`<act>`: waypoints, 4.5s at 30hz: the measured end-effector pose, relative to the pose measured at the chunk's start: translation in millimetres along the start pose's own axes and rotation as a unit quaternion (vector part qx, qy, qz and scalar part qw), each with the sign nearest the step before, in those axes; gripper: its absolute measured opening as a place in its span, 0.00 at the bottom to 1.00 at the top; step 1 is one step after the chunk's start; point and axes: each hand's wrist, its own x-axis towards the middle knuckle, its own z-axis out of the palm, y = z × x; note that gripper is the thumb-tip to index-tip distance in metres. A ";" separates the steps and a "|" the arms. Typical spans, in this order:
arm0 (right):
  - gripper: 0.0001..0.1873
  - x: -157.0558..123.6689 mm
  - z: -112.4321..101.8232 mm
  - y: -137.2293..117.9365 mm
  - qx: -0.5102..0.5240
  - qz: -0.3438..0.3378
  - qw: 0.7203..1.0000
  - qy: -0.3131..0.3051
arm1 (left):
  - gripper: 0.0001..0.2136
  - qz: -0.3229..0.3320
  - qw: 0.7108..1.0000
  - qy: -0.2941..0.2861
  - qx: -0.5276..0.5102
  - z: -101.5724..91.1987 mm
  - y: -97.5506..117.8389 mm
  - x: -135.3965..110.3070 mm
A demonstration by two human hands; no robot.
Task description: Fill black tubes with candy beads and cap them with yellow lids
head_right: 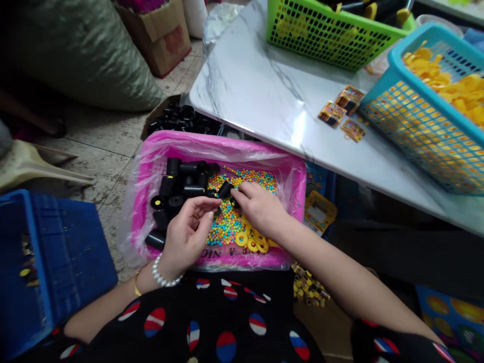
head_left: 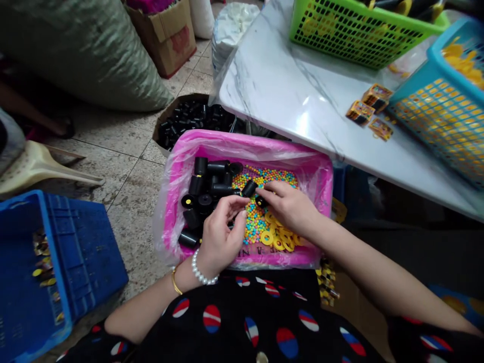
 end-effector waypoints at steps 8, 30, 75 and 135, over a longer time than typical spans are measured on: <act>0.12 -8.6 17.2 -24.2 0.010 -0.143 0.981 -0.130 | 0.13 0.020 0.997 0.015 -0.080 -3.6 -2.5 -5.8; 0.29 -47.7 7.2 -19.4 0.213 0.039 0.974 0.068 | 0.15 0.148 0.978 -0.111 0.099 -3.7 5.6 -0.9; 0.01 -45.5 -0.3 -19.7 0.151 0.086 0.983 0.051 | 0.17 0.039 0.994 -0.088 0.043 -2.3 2.5 -8.4; 0.25 -52.4 19.5 -63.9 0.667 0.208 0.716 0.003 | 0.19 0.298 0.948 -0.112 -0.029 -5.1 -0.1 -18.6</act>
